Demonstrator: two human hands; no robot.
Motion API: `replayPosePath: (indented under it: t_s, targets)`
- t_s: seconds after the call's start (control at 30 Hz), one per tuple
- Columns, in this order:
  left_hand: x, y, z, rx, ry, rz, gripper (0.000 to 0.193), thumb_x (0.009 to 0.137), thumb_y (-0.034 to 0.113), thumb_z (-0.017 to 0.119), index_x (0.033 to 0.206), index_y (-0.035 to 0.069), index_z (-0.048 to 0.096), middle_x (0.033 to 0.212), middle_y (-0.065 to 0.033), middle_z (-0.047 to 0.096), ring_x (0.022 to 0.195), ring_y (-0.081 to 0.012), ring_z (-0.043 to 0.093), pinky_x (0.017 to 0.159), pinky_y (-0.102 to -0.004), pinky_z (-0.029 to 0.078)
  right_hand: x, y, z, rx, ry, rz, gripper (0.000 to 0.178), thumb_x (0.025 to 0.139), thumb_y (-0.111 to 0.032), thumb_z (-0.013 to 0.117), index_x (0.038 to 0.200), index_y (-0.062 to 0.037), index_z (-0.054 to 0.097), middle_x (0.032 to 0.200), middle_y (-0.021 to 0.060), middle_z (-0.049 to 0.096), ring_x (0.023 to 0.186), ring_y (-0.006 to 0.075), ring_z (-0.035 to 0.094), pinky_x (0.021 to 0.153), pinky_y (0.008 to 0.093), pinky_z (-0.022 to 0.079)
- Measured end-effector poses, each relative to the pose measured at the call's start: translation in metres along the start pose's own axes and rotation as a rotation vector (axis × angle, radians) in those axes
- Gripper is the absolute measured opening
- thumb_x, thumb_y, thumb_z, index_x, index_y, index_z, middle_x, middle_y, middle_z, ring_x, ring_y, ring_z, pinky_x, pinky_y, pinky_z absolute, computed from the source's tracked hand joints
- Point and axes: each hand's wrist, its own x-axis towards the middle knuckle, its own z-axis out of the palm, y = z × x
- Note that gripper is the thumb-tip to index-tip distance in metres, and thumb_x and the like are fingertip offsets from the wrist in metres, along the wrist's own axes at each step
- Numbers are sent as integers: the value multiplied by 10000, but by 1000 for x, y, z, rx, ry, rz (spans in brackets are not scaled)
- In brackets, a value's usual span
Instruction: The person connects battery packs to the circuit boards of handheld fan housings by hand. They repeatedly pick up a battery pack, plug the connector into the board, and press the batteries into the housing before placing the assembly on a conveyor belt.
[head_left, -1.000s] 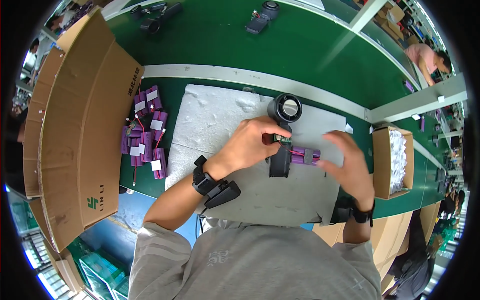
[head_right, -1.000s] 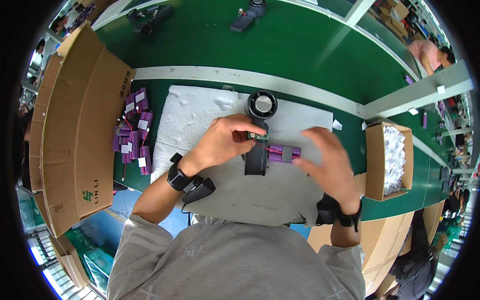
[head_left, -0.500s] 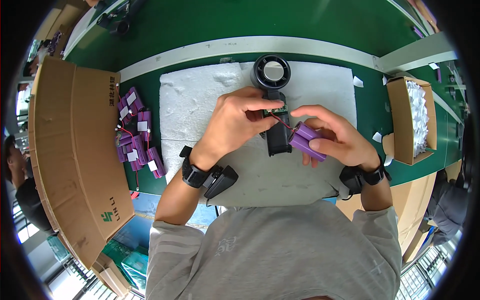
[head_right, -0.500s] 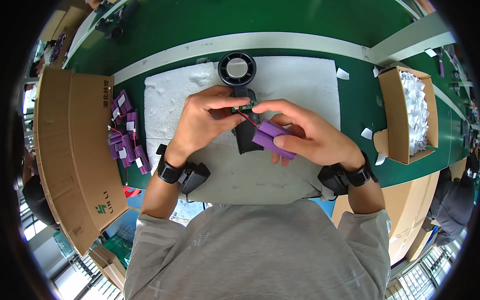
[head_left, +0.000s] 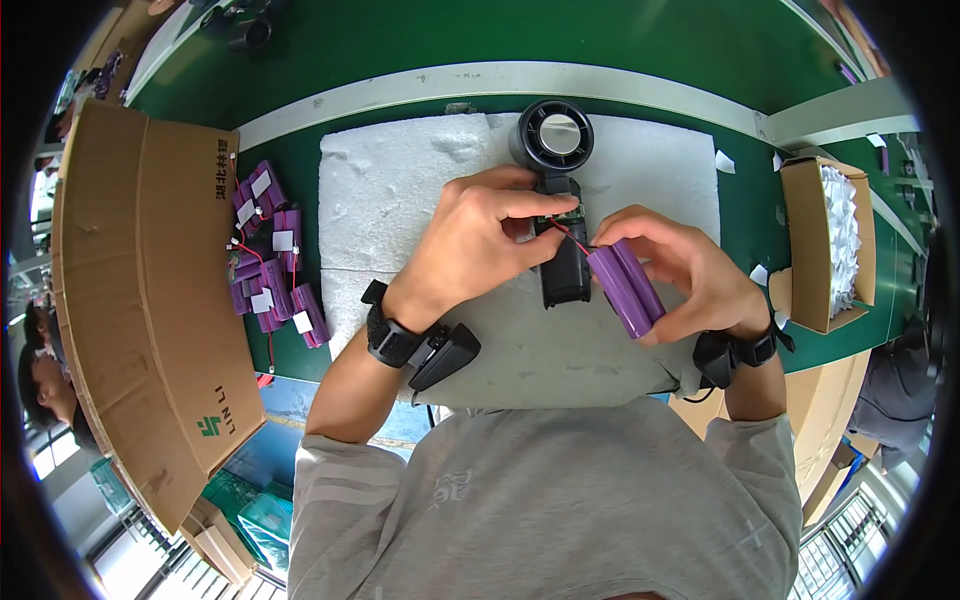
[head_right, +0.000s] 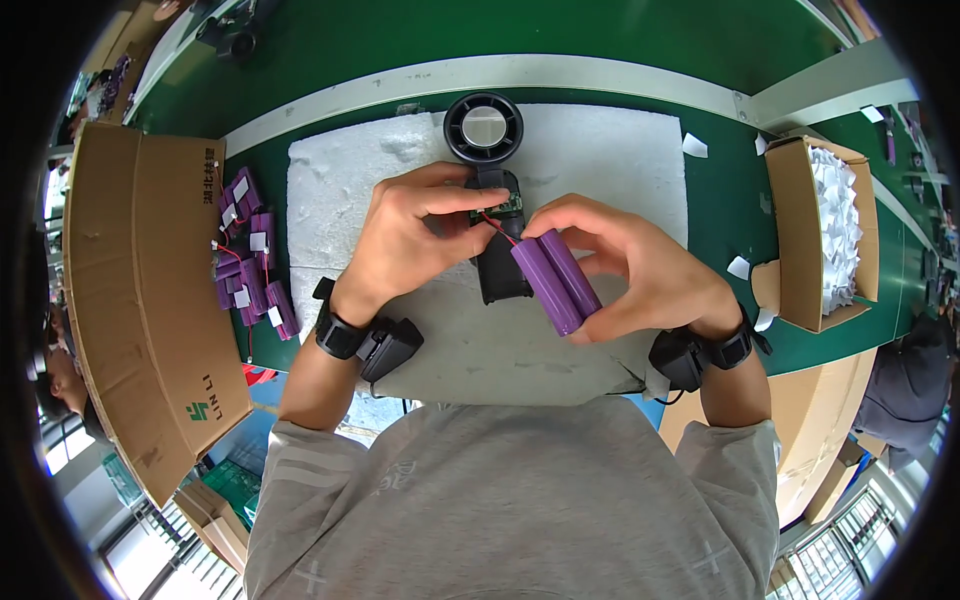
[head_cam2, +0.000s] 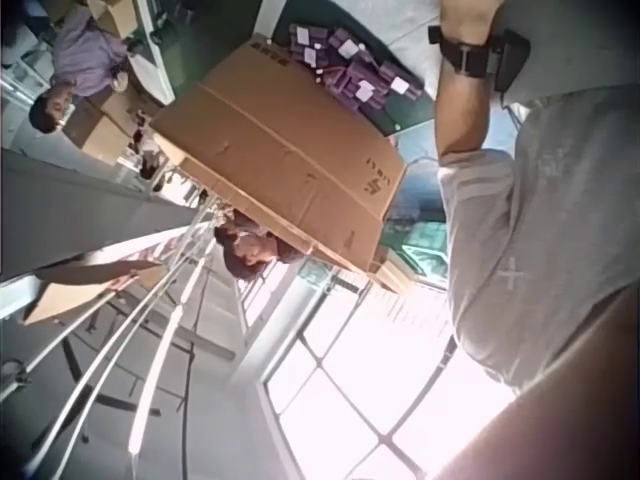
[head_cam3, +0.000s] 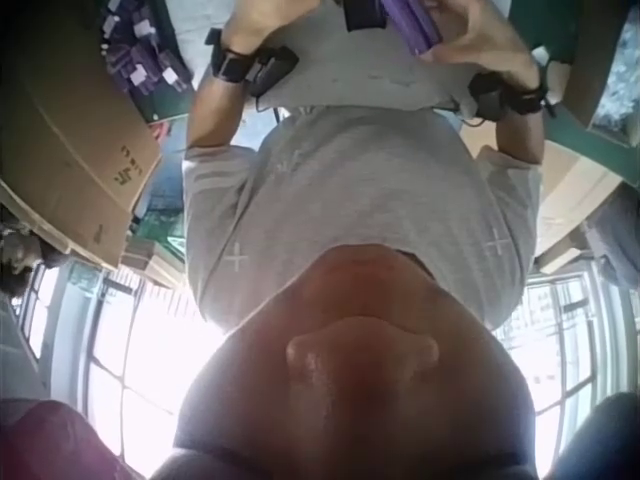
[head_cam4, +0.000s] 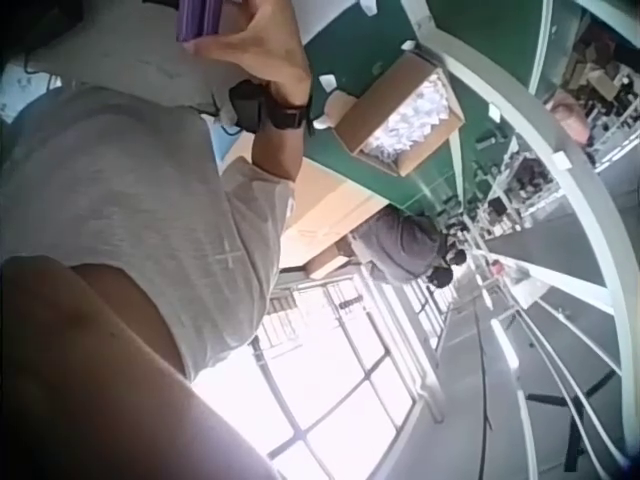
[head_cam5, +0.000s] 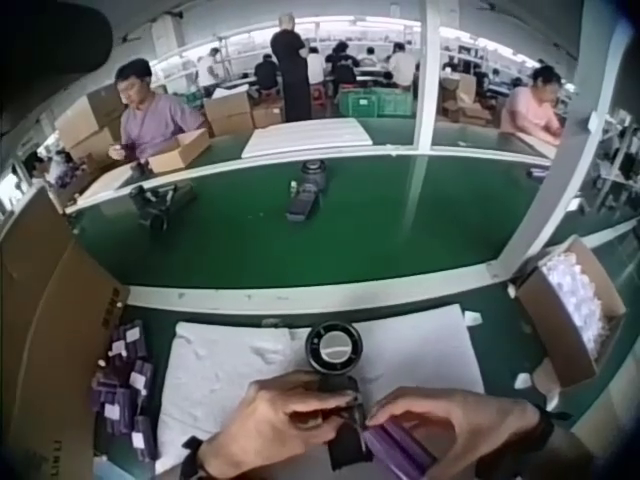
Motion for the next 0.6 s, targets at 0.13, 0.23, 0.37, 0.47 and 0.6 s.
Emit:
replayPosePath:
  t_s: [0.13, 0.23, 0.37, 0.47, 0.6]
  targets:
    - [0, 0, 0, 40, -4, -33, 292, 697, 60, 732, 987, 89, 756, 790, -115, 644, 578, -219, 610, 535, -300, 486, 3, 0, 5, -340, 18, 7, 790, 542, -109, 850, 1260, -54, 526, 1180, 58, 541, 1105, 210, 545, 932, 356, 462]
    - [3, 4, -3, 68, -36, -51, 275, 703, 59, 718, 975, 83, 758, 754, -118, 638, 572, -226, 608, 532, -306, 485, 9, -4, 17, -424, 60, 38, 756, 549, -90, 836, 1241, -53, 534, 1171, 62, 553, 1074, 217, 555, 904, 349, 469]
    - [4, 8, -7, 59, -75, -84, 261, 708, 57, 706, 964, 77, 759, 713, -126, 633, 569, -236, 612, 530, -314, 485, 12, 1, 30, -576, 128, -111, 711, 563, -69, 820, 1218, -48, 543, 1156, 78, 571, 1036, 244, 566, 879, 356, 482]
    - [4, 6, -6, 39, -79, -92, 254, 711, 56, 702, 957, 74, 759, 707, -132, 634, 571, -241, 618, 530, -318, 486, 13, 7, 36, -684, 161, -248, 693, 571, -57, 813, 1210, -46, 545, 1149, 97, 580, 1016, 269, 570, 868, 368, 491]
    - [5, 8, -6, 25, -83, -102, 243, 715, 53, 700, 950, 69, 759, 723, -138, 645, 576, -246, 628, 534, -317, 490, 15, 12, 42, -820, 206, -364, 684, 578, -44, 811, 1208, -45, 542, 1146, 126, 588, 997, 302, 573, 860, 388, 500]
